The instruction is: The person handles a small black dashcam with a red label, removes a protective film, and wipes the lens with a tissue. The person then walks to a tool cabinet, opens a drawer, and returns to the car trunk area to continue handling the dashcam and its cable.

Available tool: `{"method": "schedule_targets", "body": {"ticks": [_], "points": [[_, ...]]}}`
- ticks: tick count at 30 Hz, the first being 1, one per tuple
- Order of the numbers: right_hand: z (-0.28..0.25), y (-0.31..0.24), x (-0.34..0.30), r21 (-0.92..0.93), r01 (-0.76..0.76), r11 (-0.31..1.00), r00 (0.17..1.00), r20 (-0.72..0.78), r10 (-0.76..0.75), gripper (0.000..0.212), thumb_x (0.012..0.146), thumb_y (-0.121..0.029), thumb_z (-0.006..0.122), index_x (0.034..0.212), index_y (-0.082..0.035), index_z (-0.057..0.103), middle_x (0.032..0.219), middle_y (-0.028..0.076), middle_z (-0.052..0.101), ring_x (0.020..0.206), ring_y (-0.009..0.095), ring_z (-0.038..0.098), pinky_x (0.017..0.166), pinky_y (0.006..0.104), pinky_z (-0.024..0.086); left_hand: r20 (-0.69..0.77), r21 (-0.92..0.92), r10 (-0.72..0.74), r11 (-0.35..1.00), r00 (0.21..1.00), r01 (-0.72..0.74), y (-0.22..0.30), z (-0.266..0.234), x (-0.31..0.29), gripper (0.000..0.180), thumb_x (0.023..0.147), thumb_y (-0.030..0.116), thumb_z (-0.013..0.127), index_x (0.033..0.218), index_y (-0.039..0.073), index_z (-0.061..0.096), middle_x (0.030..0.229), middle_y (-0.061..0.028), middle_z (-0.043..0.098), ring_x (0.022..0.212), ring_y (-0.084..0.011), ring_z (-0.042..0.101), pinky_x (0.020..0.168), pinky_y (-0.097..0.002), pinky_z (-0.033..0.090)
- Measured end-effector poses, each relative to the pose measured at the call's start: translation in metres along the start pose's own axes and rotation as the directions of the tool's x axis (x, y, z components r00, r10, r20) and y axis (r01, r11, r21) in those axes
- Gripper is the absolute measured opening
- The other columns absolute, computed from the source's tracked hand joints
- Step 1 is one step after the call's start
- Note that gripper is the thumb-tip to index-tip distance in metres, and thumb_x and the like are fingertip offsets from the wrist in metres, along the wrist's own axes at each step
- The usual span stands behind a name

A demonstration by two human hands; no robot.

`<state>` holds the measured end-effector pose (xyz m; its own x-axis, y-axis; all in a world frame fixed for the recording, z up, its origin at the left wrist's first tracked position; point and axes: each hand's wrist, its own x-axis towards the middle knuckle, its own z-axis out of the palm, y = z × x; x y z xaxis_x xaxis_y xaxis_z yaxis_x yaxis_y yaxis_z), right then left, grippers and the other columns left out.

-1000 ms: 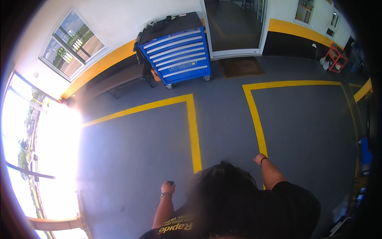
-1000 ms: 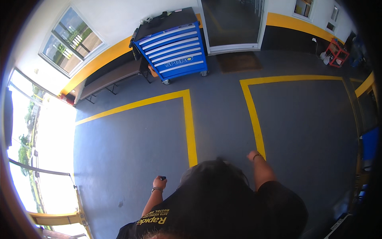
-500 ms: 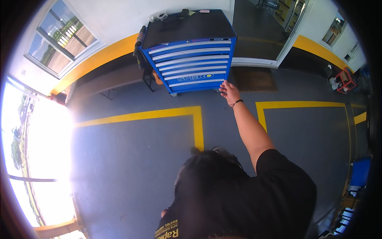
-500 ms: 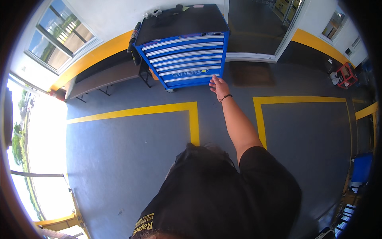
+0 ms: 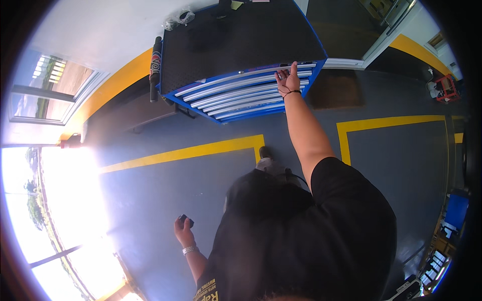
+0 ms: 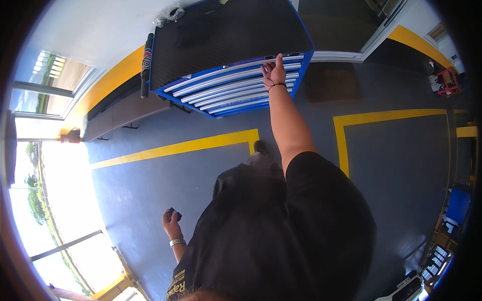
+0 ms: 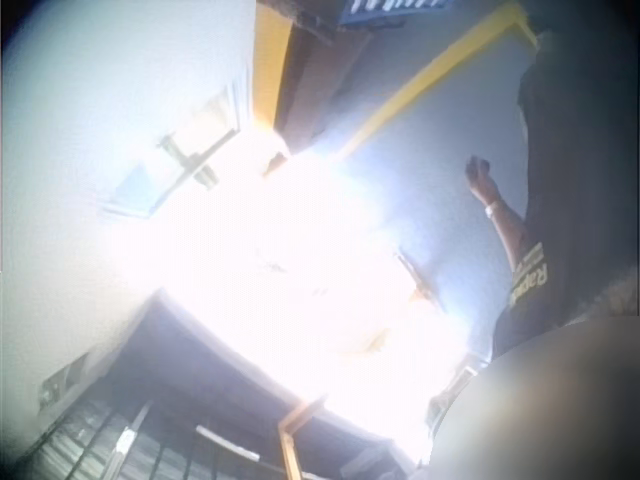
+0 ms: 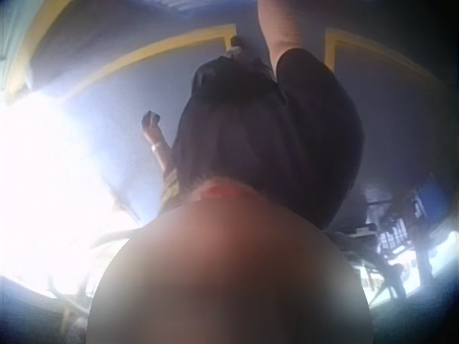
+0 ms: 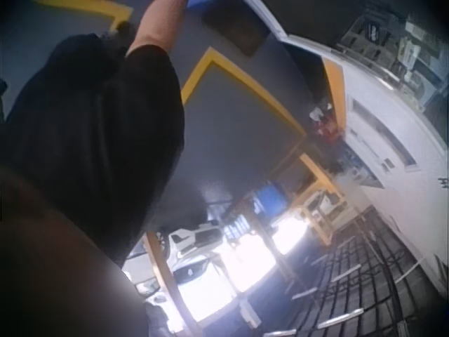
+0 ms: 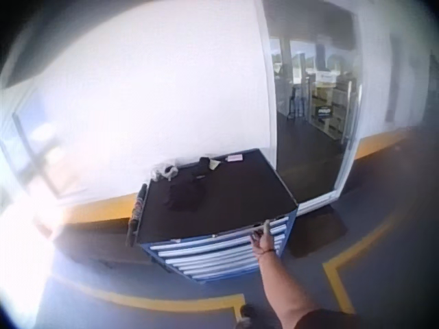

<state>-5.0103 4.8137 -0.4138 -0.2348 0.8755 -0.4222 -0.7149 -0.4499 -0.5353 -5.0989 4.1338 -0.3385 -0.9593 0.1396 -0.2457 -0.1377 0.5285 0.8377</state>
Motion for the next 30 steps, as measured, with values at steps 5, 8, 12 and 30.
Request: {"method": "schedule_targets", "body": {"ticks": [5,8,12,30], "points": [[-0.018,0.000,0.004,0.091,-0.087,0.992,0.977,0.203,0.067,0.049,0.085,-0.063,0.068,0.092,-0.015,0.060,0.088,-0.003,0.061,0.084,0.013,0.058,0.075,0.0330,0.043,0.230,-0.026,0.001,1.000,0.973,0.005,0.070,0.073,0.057,0.037,0.091,0.013,0.071,0.123,-0.001,0.060,0.103,-0.0073,0.067,0.092,-0.0142,0.064,0.084,-0.0296,0.052],[-0.038,-0.016,-0.040,-0.087,-0.120,0.989,0.992,0.033,0.124,0.039,0.092,-0.051,0.066,0.098,-0.013,0.059,0.090,0.000,0.063,0.088,0.015,0.061,0.076,0.0347,0.045,0.357,-0.191,0.200,0.972,0.913,-0.138,0.125,0.113,0.098,0.037,0.091,0.014,0.070,0.123,-0.001,0.060,0.100,-0.0065,0.066,0.091,-0.0141,0.064,0.085,-0.0289,0.051],[-0.067,-0.037,-0.128,-0.792,0.201,0.577,0.913,-0.061,-0.403,0.032,0.098,-0.039,0.059,0.109,-0.009,0.058,0.104,0.008,0.063,0.100,0.020,0.061,0.080,0.0362,0.048,0.417,-0.434,0.348,0.888,0.839,-0.153,0.177,0.178,0.143,0.037,0.092,0.010,0.066,0.127,-0.001,0.058,0.103,-0.0081,0.066,0.090,-0.0162,0.065,0.085,-0.0306,0.052],[0.037,0.021,-0.115,-0.308,0.768,-0.562,0.582,0.703,0.410,0.060,0.088,-0.048,0.066,0.130,-0.005,0.057,0.132,0.013,0.055,0.124,0.031,0.052,0.104,0.0468,0.041,0.407,-0.481,0.438,0.849,0.802,-0.219,0.141,0.229,0.116,0.042,0.092,0.004,0.064,0.131,-0.005,0.050,0.104,-0.0104,0.067,0.094,-0.0169,0.066,0.086,-0.0313,0.053]]}}
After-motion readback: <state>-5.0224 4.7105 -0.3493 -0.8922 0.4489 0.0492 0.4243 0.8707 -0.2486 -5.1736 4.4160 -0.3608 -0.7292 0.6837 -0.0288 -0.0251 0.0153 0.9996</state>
